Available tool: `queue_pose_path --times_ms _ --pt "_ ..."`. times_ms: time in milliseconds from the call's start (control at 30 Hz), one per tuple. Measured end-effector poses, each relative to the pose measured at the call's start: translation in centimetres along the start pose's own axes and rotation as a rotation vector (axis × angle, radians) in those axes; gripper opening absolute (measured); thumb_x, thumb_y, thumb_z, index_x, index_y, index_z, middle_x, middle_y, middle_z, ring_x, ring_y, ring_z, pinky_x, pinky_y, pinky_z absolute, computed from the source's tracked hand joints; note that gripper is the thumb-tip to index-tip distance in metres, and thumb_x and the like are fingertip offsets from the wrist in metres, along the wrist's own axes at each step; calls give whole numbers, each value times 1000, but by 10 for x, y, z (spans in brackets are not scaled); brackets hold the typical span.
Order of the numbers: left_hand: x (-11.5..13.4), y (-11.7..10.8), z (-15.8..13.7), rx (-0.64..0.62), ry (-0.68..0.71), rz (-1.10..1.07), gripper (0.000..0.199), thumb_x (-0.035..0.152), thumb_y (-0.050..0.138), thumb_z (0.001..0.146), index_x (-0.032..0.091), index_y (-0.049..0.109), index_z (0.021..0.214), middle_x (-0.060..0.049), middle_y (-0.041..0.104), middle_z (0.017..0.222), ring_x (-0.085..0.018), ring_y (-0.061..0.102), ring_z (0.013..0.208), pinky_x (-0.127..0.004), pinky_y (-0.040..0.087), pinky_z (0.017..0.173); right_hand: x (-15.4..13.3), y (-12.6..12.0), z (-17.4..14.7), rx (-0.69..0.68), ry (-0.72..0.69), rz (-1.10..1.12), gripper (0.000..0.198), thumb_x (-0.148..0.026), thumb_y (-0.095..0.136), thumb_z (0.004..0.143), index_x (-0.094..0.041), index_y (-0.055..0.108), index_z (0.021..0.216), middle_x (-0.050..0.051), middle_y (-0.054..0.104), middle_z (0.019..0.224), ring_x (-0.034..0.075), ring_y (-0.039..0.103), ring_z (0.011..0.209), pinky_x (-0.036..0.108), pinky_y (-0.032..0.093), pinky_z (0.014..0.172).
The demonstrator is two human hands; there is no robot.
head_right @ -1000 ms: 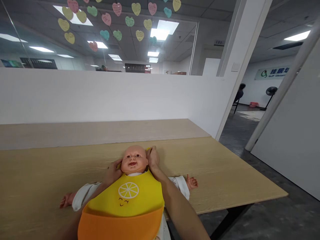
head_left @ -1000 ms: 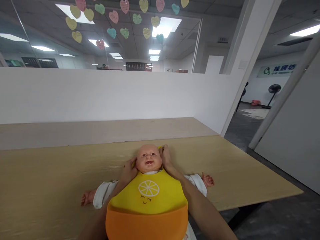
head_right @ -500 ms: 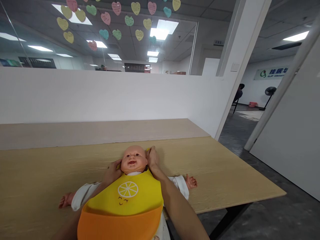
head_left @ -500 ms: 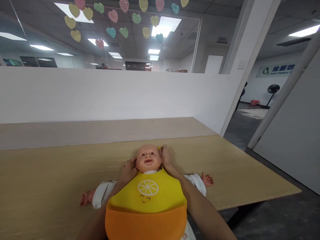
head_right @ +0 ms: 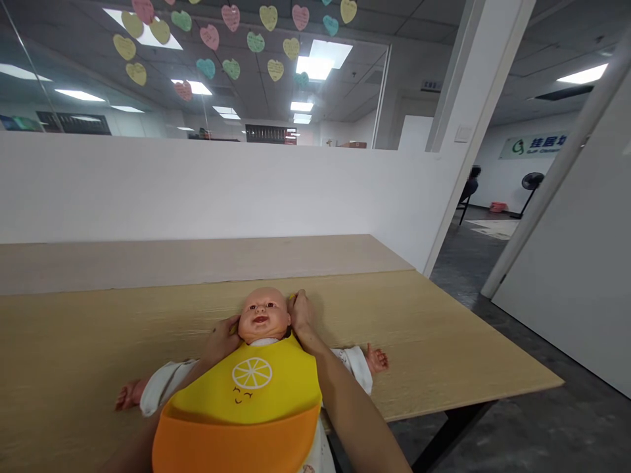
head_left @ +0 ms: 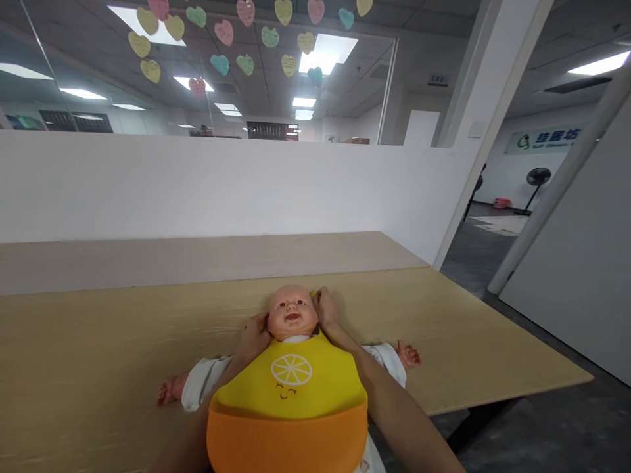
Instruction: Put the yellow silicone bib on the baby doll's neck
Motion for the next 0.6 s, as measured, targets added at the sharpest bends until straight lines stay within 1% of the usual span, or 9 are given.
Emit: queue_pose_path --times_ms 67,133,200,267,400,500,600 --pt "0 1 1 -13 14 -18 56 4 43 61 12 67 112 -12 71 111 -27 64 107 -30 48 88 6 2 5 11 70 -56 4 -33 51 64 -29 53 63 4 57 58 26 58 64 38 43 67" --pt "0 1 1 -15 18 -21 56 4 43 62 12 67 111 -12 71 112 -26 64 107 -30 48 87 11 1 4 13 102 -89 8 -30 52 64 -27 46 60 2 54 56 22 52 58 35 40 64" --pt "0 1 1 -13 13 -10 56 4 43 62 13 68 111 -11 71 112 -27 64 107 -29 48 86 12 -2 2 10 104 -91 13 -27 53 65 -27 42 59 1 51 54 20 48 54 34 37 63" --pt "0 0 1 -13 5 -1 55 4 43 63 14 68 111 -10 72 110 -26 65 106 -29 48 85 12 -3 1 -9 106 -76 16 -25 54 65 -27 40 58 0 49 53 20 47 55 34 36 64" --pt "1 -1 0 -25 0 42 53 4 43 65 16 69 110 -10 72 108 -27 65 105 -29 48 83 10 -3 1 -54 89 -58 18 -24 57 65 -27 41 58 1 50 55 23 51 63 35 36 70" --pt "1 -1 0 -29 -9 84 52 5 42 66 14 69 110 -12 71 109 -29 65 105 -31 49 82 10 -5 0 -31 56 -98 18 -23 58 67 -26 42 59 1 52 57 23 52 65 34 36 71" --pt "1 -1 0 -19 -10 82 51 6 43 67 16 69 110 -12 72 109 -28 65 105 -31 49 81 12 -4 -1 -10 34 -146 18 -22 57 69 -26 42 59 2 53 60 22 52 65 34 36 69"
Point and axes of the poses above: each hand's wrist, its own z-axis towards the middle knuckle, its own y-axis out of the palm, x = y × z, the point moved 3 cm from there along z, towards the middle knuckle
